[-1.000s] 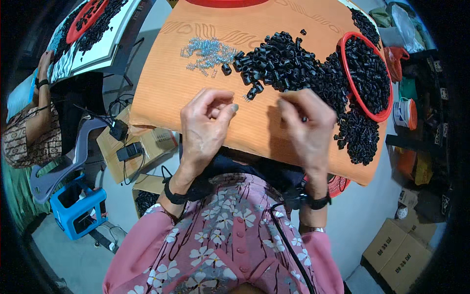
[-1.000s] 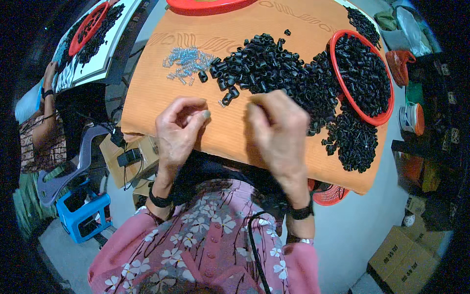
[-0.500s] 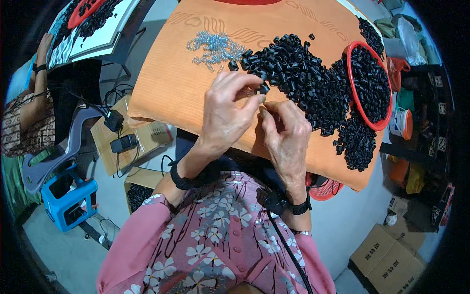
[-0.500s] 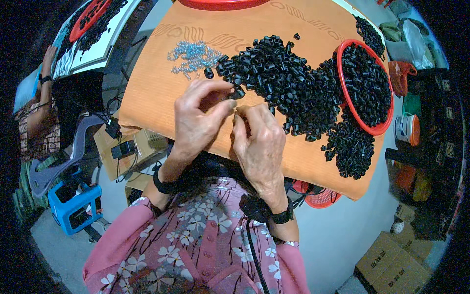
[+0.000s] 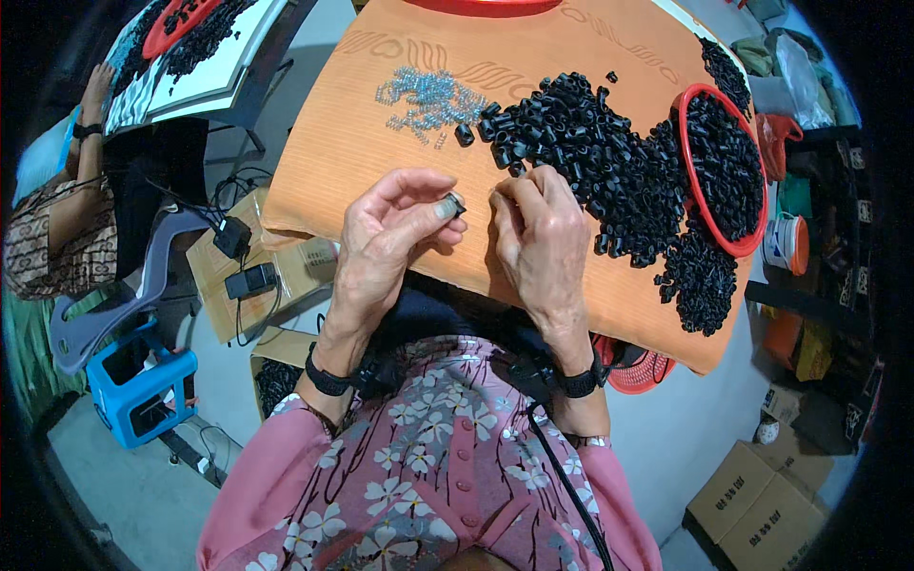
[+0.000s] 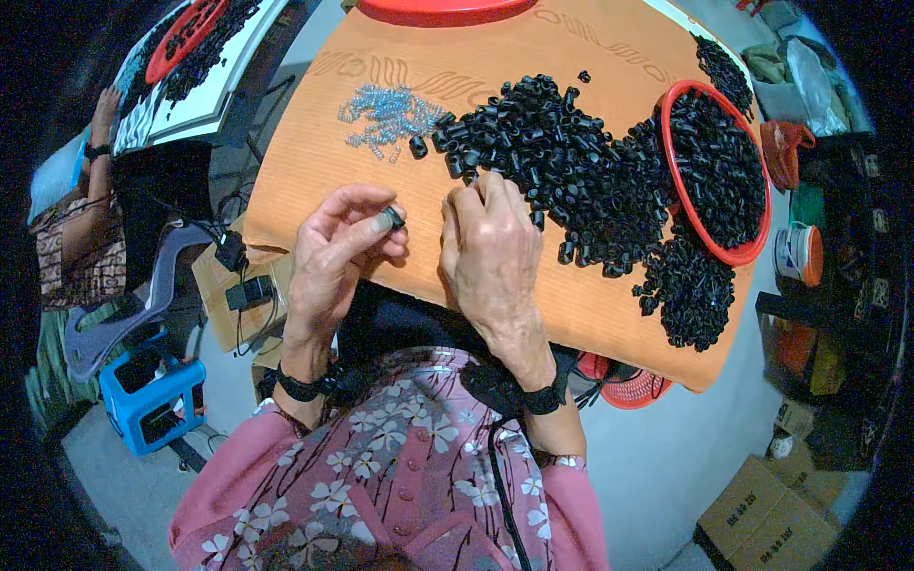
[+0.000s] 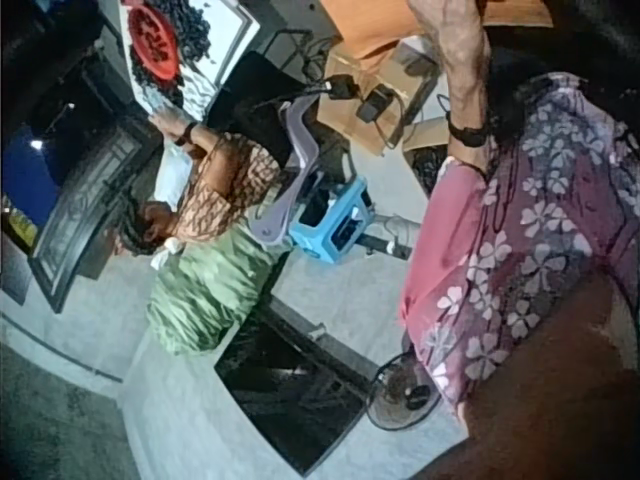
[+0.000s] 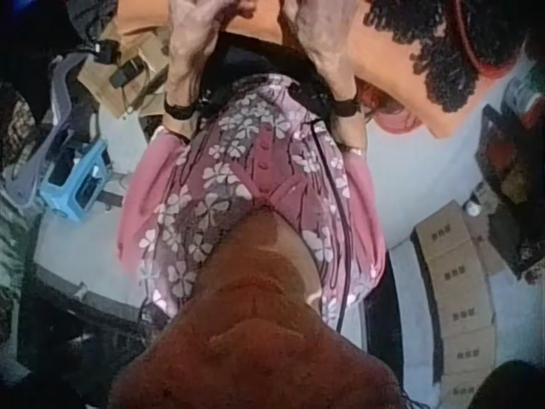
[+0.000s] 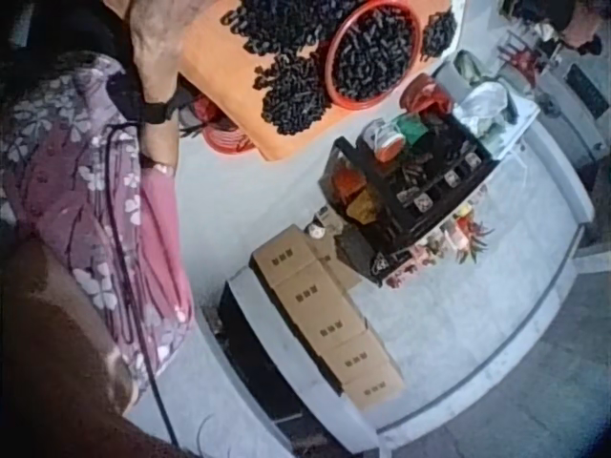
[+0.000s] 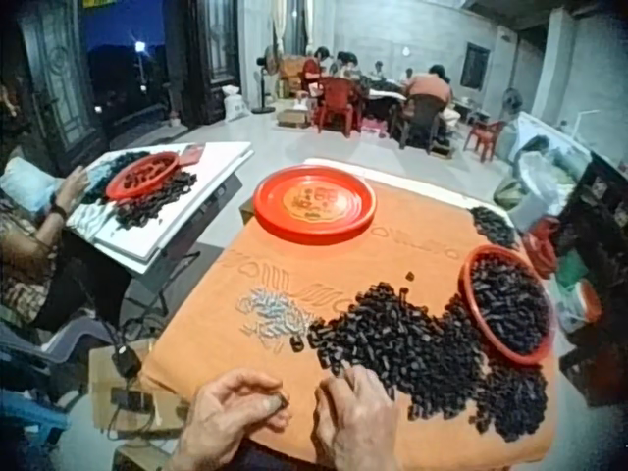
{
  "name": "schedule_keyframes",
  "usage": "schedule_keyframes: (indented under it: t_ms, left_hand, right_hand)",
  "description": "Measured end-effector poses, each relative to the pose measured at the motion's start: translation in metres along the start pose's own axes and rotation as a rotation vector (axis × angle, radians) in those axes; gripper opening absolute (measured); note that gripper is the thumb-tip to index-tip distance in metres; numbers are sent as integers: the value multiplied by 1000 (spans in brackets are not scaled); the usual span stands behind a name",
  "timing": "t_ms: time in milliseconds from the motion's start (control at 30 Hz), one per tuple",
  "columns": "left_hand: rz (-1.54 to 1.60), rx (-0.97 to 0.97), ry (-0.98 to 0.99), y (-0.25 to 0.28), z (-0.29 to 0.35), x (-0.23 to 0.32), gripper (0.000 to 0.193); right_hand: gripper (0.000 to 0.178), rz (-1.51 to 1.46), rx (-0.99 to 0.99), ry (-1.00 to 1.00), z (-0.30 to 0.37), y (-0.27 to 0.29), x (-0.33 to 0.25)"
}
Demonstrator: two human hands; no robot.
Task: Manually assembling small black plastic components by inserting metal rings into them.
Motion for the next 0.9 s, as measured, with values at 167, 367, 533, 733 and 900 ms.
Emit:
schedule_keyframes:
  t_ms: [167, 367, 533, 733, 900]
  left_hand:
    - [54, -17, 37, -2, -3, -9, 24]
    - [117, -103, 91, -14, -3, -17, 20]
    - [101, -101, 114, -13, -1, -23, 18]
    - [67, -131, 125, -20, 3, -21, 17]
    - [51, -131, 117, -19, 2, -21, 17]
  right_hand:
    - [7, -438, 5, -115, 5, 24, -2]
    - [9, -574, 36, -121, 7, 30, 1]
    - [6, -541, 52, -154, 10, 30, 2]
    - [6, -579, 82, -121, 10, 30, 2]
    - [6, -509, 98, -61, 10, 32, -3]
Point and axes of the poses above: each hand's wrist, its own z-axis away from the middle knuckle, its own y-axis out of the back of the hand, x = y × z, the point moved 8 cm from there along -z, towards the middle knuckle, and after that the axes turned 2 degrees about -y, right-handed, at the moved point
